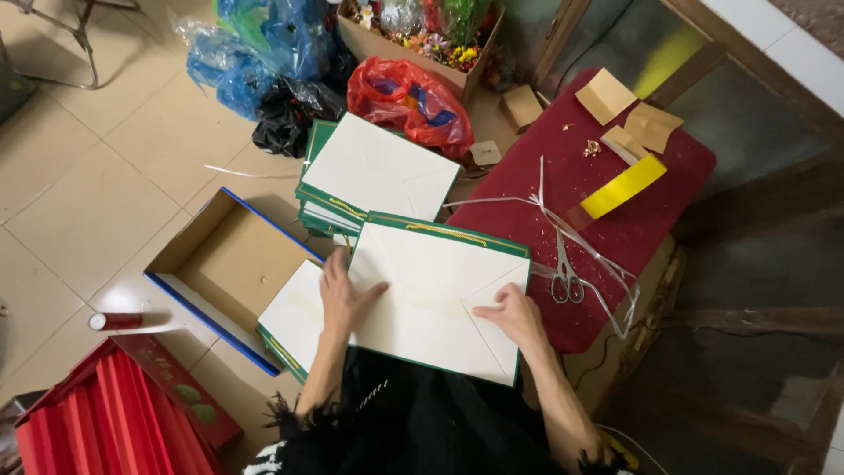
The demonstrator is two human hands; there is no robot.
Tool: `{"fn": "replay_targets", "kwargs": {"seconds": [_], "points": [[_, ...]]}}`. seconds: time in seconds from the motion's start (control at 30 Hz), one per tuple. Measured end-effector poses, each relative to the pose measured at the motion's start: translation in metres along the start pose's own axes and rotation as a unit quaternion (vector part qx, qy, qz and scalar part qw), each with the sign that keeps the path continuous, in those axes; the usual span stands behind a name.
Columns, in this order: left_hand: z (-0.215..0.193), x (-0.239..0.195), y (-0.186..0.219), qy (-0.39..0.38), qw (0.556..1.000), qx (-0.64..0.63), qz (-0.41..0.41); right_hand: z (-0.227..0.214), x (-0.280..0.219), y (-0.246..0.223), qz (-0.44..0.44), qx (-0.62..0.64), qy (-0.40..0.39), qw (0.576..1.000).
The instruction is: Assembling paper gift bags by folding them and applying adhesive tape
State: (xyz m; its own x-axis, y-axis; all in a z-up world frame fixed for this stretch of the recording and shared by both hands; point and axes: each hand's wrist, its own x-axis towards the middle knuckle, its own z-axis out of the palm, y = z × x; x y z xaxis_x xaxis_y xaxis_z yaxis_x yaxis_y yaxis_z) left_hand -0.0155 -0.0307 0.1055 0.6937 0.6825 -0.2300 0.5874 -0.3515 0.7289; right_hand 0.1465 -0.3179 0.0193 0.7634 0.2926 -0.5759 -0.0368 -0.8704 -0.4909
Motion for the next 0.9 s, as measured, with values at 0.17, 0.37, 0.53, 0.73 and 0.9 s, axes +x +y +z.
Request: {"fn": "replay_targets", "kwargs": {"seconds": [0.17, 0.37, 0.53, 0.73, 0.9], "points": [[0.006, 0.011, -0.070, -0.082, 0.981, -0.124, -0.128, 0.025, 0.008, 0.037, -0.199, -0.051, 0.258, 0.944], [-0.002, -0.063, -0.086, -0.030, 0.954, -0.241, -0.173, 0.092, -0.074, -0.099, -0.509, 0.017, 0.016, 0.861], [-0.014, -0.089, -0.117, 0.045, 0.909, -0.376, -0.175, 0.094, -0.064, -0.143, -0.593, -0.282, -0.182, 0.732], [-0.011, -0.078, -0.153, 0.099, 0.863, -0.466, -0.166, 0.053, -0.019, -0.151, -0.477, -0.328, -0.172, 0.797], [-0.012, -0.058, -0.234, 0.355, 0.758, -0.509, -0.200, 0.041, 0.091, -0.125, -0.503, -0.242, 0.194, 0.807]]}}
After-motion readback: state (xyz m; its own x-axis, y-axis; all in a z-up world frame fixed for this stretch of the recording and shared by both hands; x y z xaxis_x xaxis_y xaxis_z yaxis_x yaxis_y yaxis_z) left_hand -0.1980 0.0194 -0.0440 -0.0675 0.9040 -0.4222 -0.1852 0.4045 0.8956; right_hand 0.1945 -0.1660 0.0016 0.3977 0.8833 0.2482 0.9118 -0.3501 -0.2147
